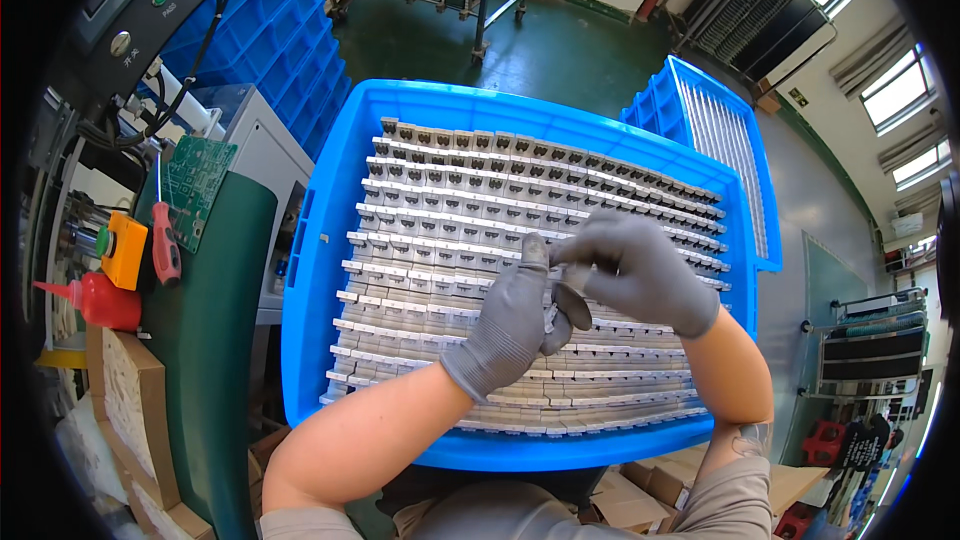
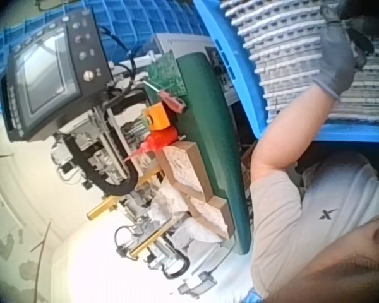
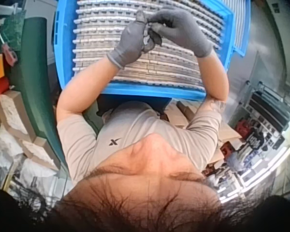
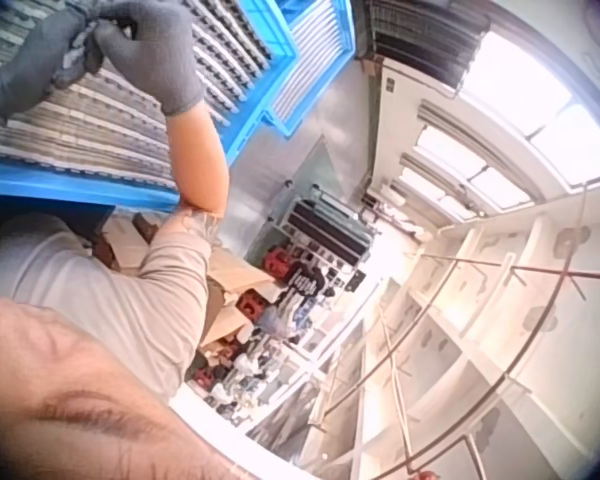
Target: The person arranges small, white rectangular components into a blue plastic tray with a grid of slots. They pick up the components one by one from a cardboard box and place them into the tray, filling the slots in a systematic row-by-row pattern.
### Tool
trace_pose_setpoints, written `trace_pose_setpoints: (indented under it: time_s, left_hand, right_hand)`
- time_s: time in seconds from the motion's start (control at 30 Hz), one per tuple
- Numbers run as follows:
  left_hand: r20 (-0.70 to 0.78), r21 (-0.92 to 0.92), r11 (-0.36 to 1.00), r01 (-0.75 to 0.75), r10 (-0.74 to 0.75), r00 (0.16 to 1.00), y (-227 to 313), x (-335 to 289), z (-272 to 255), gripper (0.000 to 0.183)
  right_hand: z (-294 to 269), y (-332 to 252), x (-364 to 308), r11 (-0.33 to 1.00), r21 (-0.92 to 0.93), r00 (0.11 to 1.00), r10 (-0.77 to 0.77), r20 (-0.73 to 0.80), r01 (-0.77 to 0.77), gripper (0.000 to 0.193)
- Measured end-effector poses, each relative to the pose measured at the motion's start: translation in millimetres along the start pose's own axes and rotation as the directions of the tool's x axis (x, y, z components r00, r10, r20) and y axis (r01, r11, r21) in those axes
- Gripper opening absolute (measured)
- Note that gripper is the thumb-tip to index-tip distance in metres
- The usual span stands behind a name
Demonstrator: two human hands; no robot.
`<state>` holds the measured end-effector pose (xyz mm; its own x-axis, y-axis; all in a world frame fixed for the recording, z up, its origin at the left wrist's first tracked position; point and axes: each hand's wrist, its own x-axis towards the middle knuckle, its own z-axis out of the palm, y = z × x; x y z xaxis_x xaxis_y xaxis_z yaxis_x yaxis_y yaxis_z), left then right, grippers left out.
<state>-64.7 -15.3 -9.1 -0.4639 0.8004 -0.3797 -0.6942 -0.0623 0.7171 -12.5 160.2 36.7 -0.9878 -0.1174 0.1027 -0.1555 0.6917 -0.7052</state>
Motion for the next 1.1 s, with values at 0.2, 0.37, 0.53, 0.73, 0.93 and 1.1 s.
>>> trace_pose_setpoints:
  time_s: [0.2, 0.37, 0.53, 0.73, 0.93, 1.1]
  left_hand:
    - [0.077, 0.079, 0.997, 0.005, -0.011, 0.997, -2.1, 1.1, -1.2, 0.071]
    - [0.095, 0.067, 0.998, -0.019, 0.013, 0.995, 3.2, -1.2, 0.2, 0.063]
    - [0.055, 0.051, 0.997, 0.061, -0.063, 0.996, 2.6, 0.9, 4.9, 0.046]
    - [0.022, 0.057, 0.996, 0.07, -0.072, 0.997, -5.6, 3.2, -0.2, 0.04]
    - [0.031, 0.197, 0.975, 0.1, -0.109, 0.994, 0.0, -0.2, 5.0, 0.039]
    - [0.045, 0.238, 0.966, 0.098, -0.112, 0.993, 0.0, 0.7, 5.3, 0.037]
  right_hand:
    - [19.9, -23.4, -15.0, 0.983, -0.167, 0.996, 0.083, 0.031, -0.076, 0.021]
    - [21.8, -22.4, -25.7, 0.962, 0.229, 0.981, 0.174, -0.09, -0.15, 0.02]
    - [32.1, -4.8, -38.4, 0.966, 0.26, 0.944, 0.083, -0.321, 0.004, 0.023]
    - [33.6, -9.2, -37.7, 0.998, -0.032, 0.94, -0.053, -0.337, 0.044, 0.017]
    - [1.9, 47.6, -3.5, 0.961, -0.199, 0.904, 0.093, -0.418, -0.191, 0.002]
    - [-1.0, 85.7, 29.9, 0.925, -0.324, 0.918, 0.059, -0.393, -0.199, 0.008]
